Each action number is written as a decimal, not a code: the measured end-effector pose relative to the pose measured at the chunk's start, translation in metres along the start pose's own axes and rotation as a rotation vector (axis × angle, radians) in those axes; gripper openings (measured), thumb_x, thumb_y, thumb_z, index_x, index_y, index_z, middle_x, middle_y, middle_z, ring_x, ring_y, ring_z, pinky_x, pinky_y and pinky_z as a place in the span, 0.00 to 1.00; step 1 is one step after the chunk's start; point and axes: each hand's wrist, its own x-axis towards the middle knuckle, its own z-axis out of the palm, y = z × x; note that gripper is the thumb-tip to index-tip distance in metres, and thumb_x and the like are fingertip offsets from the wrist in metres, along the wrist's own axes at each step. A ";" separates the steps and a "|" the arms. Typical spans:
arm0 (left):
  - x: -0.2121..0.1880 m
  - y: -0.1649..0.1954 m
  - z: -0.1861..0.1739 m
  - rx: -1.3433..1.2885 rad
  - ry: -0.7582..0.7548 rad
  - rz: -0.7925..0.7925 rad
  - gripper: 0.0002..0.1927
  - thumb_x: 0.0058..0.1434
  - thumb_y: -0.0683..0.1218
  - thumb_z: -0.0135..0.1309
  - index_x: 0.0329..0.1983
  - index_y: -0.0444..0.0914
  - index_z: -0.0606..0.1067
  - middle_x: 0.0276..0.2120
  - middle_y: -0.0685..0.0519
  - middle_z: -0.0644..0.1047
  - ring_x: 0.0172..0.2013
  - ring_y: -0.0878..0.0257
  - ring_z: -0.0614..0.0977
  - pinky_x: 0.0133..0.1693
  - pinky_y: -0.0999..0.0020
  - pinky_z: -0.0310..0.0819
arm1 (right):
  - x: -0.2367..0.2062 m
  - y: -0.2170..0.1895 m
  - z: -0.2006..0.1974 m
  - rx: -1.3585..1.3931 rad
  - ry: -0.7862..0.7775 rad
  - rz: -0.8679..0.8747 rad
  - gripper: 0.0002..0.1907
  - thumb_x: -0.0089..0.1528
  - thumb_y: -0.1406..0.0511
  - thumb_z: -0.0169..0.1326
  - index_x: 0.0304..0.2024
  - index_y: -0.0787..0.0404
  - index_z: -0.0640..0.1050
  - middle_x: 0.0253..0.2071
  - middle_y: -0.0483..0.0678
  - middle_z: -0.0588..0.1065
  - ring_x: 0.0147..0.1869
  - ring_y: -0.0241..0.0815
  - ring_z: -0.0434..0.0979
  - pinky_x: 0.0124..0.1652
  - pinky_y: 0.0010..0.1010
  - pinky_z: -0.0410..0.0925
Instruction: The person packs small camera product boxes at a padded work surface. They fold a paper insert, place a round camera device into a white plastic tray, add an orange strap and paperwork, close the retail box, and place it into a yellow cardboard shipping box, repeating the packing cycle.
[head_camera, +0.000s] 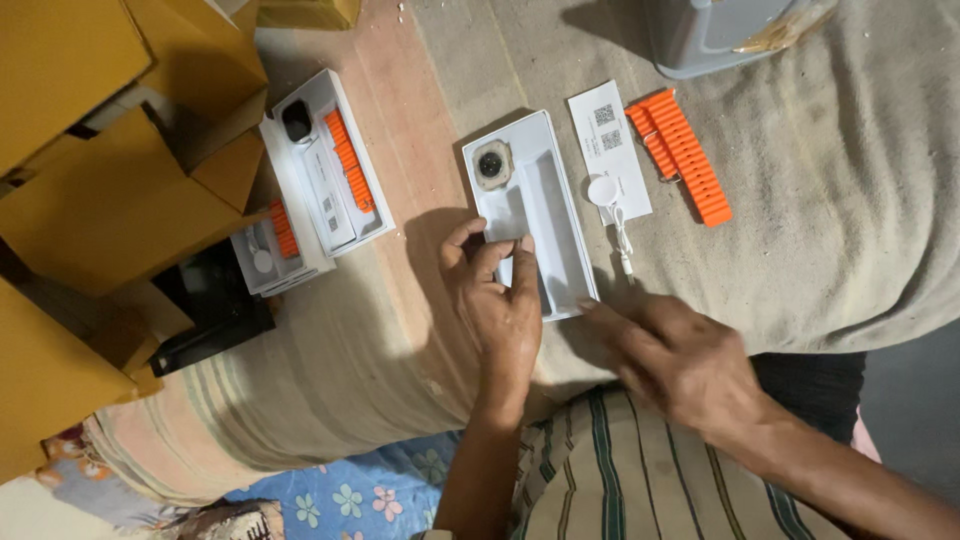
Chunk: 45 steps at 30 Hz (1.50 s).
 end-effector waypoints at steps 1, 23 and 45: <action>0.001 0.000 0.000 -0.004 -0.009 -0.044 0.05 0.60 0.41 0.62 0.35 0.32 0.81 0.53 0.48 0.73 0.48 0.55 0.76 0.37 0.66 0.74 | 0.011 -0.008 0.005 -0.039 0.010 0.007 0.25 0.53 0.59 0.63 0.52 0.61 0.80 0.43 0.54 0.77 0.38 0.50 0.79 0.32 0.38 0.75; 0.015 -0.060 -0.033 -0.547 -0.091 -0.201 0.07 0.65 0.39 0.59 0.44 0.30 0.79 0.46 0.52 0.78 0.44 0.67 0.82 0.45 0.73 0.80 | 0.037 -0.023 0.020 -0.121 0.042 0.057 0.16 0.57 0.63 0.65 0.45 0.63 0.84 0.35 0.49 0.76 0.41 0.46 0.79 0.33 0.35 0.76; 0.023 -0.077 -0.036 -0.526 -0.156 -0.294 0.08 0.66 0.43 0.60 0.35 0.32 0.80 0.36 0.56 0.82 0.32 0.74 0.75 0.36 0.77 0.71 | 0.036 -0.021 0.005 0.045 0.020 0.095 0.15 0.59 0.63 0.61 0.49 0.58 0.83 0.39 0.53 0.77 0.43 0.51 0.79 0.40 0.39 0.74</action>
